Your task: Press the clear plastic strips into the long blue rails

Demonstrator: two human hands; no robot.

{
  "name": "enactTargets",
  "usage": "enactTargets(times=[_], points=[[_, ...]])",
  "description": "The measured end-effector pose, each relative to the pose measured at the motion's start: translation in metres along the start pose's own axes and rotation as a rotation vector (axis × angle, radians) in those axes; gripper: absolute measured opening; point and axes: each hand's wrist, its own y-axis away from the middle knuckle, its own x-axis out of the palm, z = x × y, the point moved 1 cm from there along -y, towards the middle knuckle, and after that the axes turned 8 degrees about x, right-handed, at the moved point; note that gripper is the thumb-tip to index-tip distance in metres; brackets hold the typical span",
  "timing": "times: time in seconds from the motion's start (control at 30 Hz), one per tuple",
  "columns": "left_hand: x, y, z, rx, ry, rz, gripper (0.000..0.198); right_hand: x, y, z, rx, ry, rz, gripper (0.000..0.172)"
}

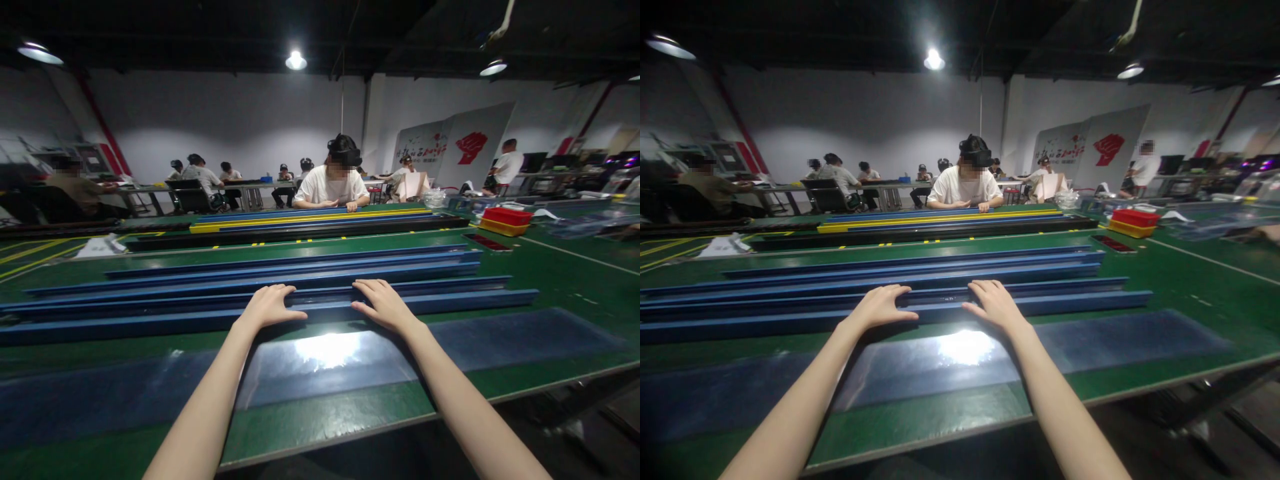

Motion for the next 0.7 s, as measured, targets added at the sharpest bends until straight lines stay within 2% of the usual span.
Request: enactTargets(times=[0.2, 0.43, 0.57, 0.7], points=[[-0.007, 0.018, 0.02, -0.095, 0.046, 0.044, 0.086, -0.005, 0.005, -0.014, 0.072, -0.034, -0.04, 0.044], [-0.014, 0.045, 0.05, -0.205, 0.112, 0.112, 0.086, -0.012, 0.008, -0.019, 0.113, -0.047, 0.016, 0.058], [-0.018, 0.051, 0.053, -0.225, 0.121, 0.126, 0.083, -0.012, 0.011, -0.024, 0.162, -0.013, 0.077, 0.062], [-0.018, 0.048, 0.043, -0.226, 0.104, 0.128, 0.076, -0.009, 0.011, -0.023, 0.165, 0.035, 0.095, 0.064]])
